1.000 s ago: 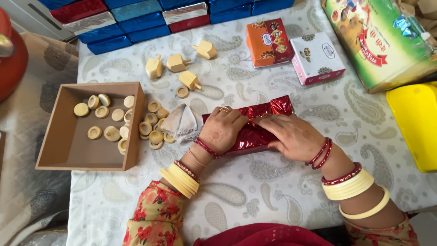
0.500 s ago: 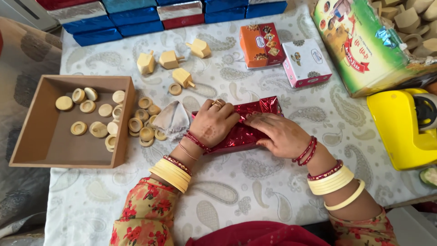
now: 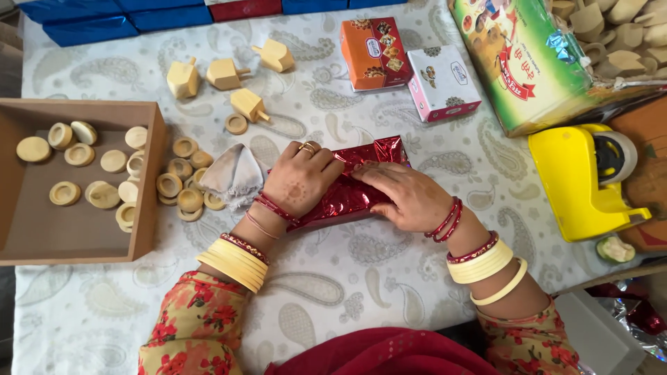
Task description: The person wraps small rectangular boxes with shiny red foil paper. They place a box on the foil, fold the paper around it, and secure the edges with clear tape. The wrapped boxes are stacked on the table.
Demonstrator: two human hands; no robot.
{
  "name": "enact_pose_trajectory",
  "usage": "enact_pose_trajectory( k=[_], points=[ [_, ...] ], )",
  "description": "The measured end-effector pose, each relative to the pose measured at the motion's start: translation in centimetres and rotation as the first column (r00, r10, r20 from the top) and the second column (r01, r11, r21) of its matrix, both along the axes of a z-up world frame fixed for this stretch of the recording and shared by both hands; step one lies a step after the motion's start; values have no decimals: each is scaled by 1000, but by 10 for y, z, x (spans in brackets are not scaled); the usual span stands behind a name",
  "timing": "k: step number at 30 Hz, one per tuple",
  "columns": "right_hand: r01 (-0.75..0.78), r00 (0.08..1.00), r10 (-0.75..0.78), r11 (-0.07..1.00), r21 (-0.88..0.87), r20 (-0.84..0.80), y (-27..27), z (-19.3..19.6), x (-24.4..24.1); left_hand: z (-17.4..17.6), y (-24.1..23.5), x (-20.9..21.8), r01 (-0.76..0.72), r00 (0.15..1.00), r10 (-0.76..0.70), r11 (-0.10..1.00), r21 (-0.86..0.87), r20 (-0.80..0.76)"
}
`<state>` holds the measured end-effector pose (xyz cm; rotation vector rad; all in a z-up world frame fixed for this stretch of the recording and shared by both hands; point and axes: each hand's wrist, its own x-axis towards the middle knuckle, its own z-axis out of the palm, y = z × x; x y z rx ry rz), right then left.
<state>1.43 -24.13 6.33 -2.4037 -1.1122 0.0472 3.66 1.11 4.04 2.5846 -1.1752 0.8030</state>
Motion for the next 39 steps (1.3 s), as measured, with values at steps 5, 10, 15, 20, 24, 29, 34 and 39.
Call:
enact_pose_trajectory(
  k=[5, 10, 15, 20, 24, 29, 34, 39],
  points=[
    [-15, 1000, 15, 1000, 5, -4, -4, -3, 3, -11, 5, 6, 49, 997, -52, 997, -54, -52],
    [-22, 999, 21, 1000, -6, -39, -4, -2, 3, 0, 12, 6, 74, 997, -73, 996, 47, -32],
    [-38, 999, 39, 999, -5, 9, -5, -5, 4, 19, 20, 3, 36, 991, -56, 986, 164, 122],
    [-22, 1000, 22, 999, -33, 6, -5, -4, 4, 18, 23, 7, -75, 990, 54, 984, 163, 131],
    [-31, 999, 31, 999, -37, -12, -4, -1, 3, 16, 22, 6, -73, 988, 57, 991, 113, 143],
    [-31, 1000, 31, 998, -46, 2, -3, -1, 3, 15, 18, 4, 38, 994, -42, 999, 36, 102],
    [-5, 1000, 6, 998, -64, 14, -3, -1, 3, 11, 17, 5, 146, 989, -146, 989, 7, 11],
    [-36, 999, 38, 997, -67, 27, -1, 6, 3, 8, 15, 5, 155, 988, -153, 986, 68, -28]
  ],
)
